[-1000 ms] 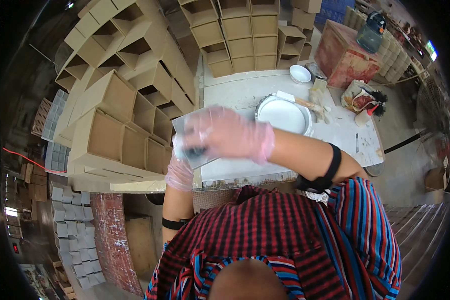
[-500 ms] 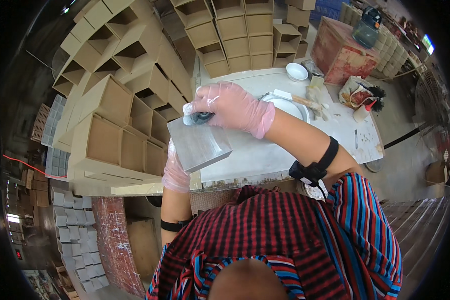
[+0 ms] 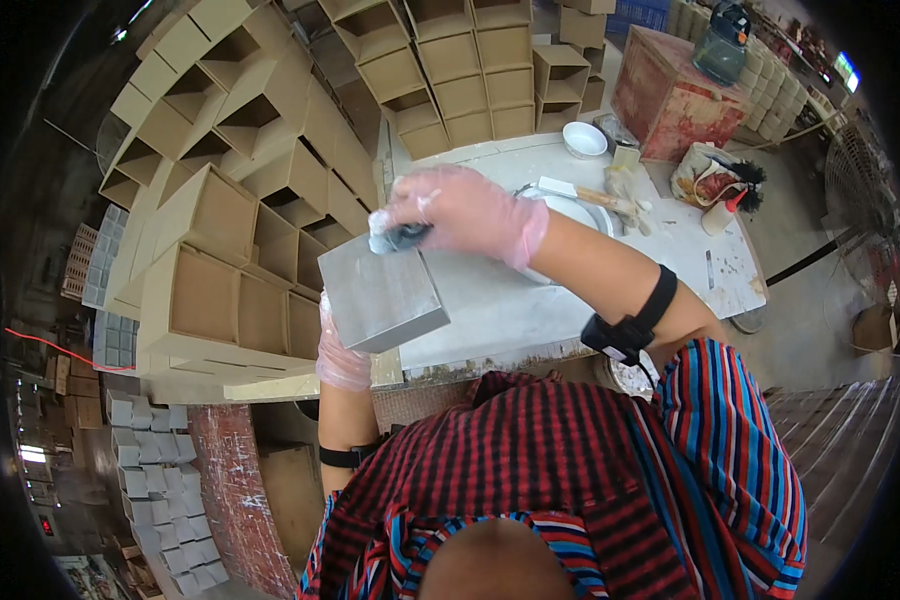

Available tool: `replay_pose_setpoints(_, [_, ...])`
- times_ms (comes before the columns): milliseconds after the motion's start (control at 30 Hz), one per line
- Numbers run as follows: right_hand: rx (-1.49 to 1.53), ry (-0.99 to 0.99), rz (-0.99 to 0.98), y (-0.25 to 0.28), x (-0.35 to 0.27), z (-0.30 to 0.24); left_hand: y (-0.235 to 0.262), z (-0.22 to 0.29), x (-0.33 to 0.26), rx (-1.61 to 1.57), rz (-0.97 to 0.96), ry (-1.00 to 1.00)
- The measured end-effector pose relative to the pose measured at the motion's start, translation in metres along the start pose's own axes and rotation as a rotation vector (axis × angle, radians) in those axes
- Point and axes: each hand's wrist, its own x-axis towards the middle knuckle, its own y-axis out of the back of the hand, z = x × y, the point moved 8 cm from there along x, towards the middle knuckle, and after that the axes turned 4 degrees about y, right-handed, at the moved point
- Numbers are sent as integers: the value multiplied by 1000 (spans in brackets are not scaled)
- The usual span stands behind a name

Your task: Applying white paint to the surface of a small wooden box using a sponge applicator.

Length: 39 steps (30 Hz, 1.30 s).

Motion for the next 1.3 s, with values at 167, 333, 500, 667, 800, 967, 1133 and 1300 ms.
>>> replay_pose_setpoints(167, [106,130,-214,-13,-45,-72,5,5,1,-216,8,45])
replay_pose_setpoints(333, [96,-37,7,11,-20,-34,-6,37,-4,828,49,-313])
replay_pose_setpoints(500, [271,-209,179,22,-2,18,-6,33,2,641,51,-234])
replay_pose_setpoints(667, [261,-271,187,24,-4,29,-20,24,9,129,33,-140])
replay_pose_setpoints(800, [209,-225,84,11,4,27,-48,32,2,597,-5,-283])
replay_pose_setpoints(967, [175,-123,-24,-6,8,10,-59,33,2,768,-6,-304])
replay_pose_setpoints(1133, [551,-33,-286,-13,-17,-53,-37,28,8,913,62,-409])
replay_pose_setpoints(1300, [901,-640,226,27,-35,3,-22,31,8,727,52,-343])
